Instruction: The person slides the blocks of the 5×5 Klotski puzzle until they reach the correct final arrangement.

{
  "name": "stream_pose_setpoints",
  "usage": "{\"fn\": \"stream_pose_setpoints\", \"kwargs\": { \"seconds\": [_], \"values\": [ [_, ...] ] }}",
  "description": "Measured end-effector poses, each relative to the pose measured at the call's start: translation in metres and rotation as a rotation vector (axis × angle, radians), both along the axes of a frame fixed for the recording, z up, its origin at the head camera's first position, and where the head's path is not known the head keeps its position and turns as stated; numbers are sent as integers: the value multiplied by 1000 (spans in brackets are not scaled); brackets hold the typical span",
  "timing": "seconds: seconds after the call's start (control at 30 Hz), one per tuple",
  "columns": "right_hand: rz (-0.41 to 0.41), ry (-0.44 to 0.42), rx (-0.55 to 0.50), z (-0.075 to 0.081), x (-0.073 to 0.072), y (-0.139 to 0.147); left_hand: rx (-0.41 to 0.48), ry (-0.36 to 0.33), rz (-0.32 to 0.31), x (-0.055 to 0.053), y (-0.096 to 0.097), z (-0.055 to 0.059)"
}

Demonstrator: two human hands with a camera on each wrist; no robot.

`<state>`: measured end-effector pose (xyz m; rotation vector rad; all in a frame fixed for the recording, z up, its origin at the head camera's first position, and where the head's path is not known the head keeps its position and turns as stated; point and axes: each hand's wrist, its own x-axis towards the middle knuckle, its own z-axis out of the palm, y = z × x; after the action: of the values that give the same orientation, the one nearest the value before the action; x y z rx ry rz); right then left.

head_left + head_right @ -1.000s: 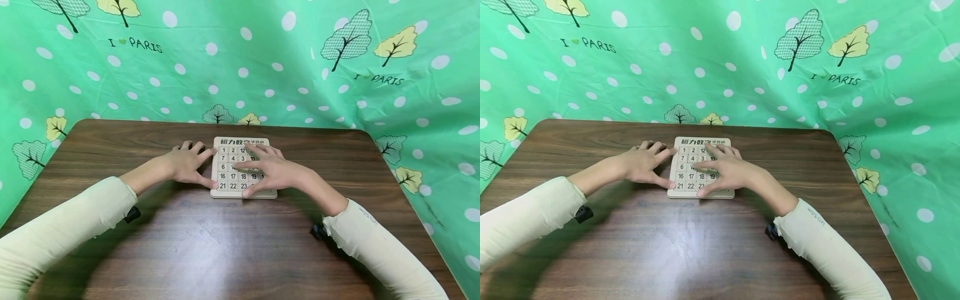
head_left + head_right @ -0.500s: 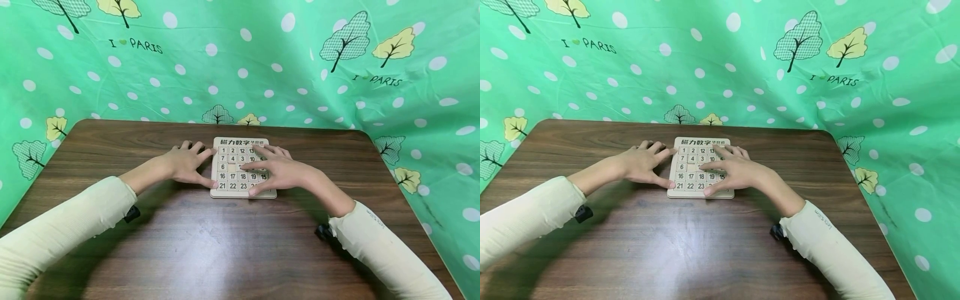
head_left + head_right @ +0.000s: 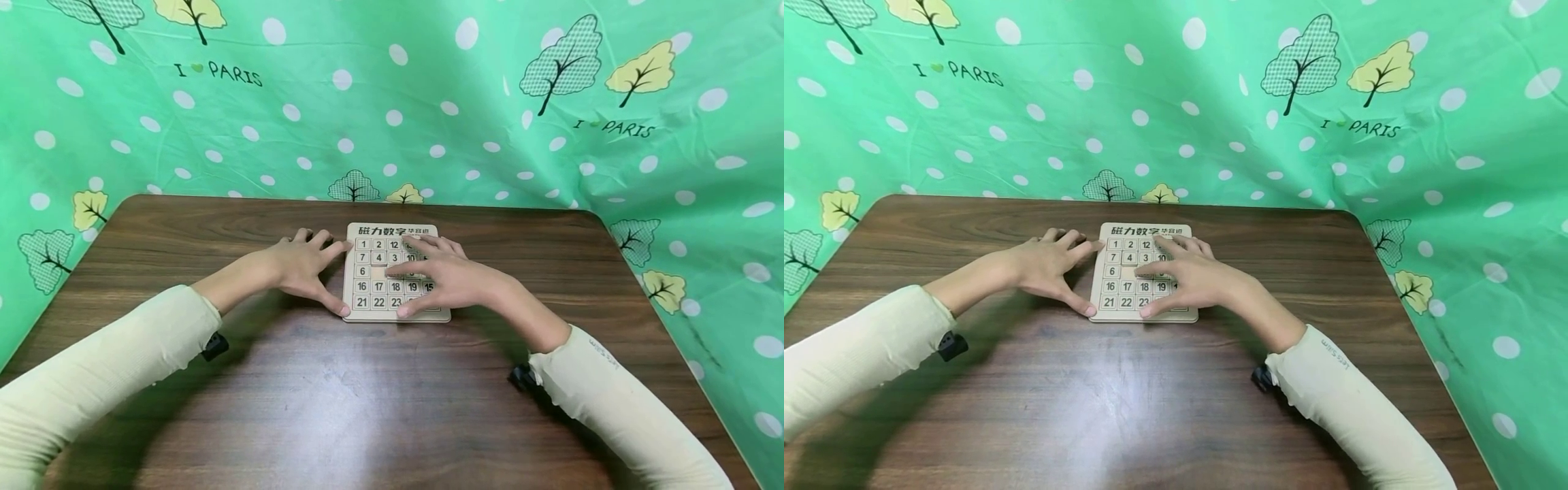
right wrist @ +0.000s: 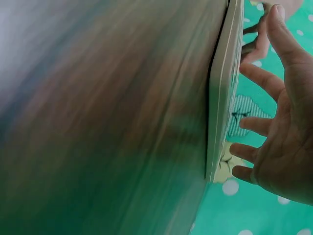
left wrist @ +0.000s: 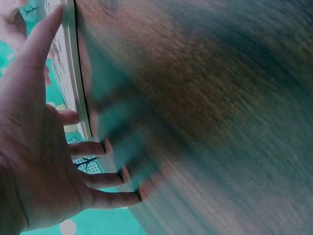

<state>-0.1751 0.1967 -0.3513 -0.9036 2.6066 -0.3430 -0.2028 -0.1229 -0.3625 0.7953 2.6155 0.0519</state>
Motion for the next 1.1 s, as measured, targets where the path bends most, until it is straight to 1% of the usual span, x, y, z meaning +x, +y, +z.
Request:
{"fn": "stream_pose_setpoints", "kwargs": {
  "seconds": [0.3,0.43,0.57,0.73,0.83,0.97,1.1],
  "values": [
    [55,-20,35,-1,-1,-27,-19,-19,10,0,2,0],
    [38,-33,57,1,-2,-27,-20,-25,10,0,4,1],
    [23,-37,63,4,-2,-20,-18,-26,15,0,4,2],
    [4,-43,61,5,-2,-10,-15,-24,20,-1,3,2],
    [9,-33,48,4,-3,-8,-18,-25,19,-1,3,2],
    [27,0,22,2,-6,-13,-23,-25,16,-1,4,2],
    [35,19,31,-1,-11,-25,-18,-28,19,-1,4,3]
  ]
}}
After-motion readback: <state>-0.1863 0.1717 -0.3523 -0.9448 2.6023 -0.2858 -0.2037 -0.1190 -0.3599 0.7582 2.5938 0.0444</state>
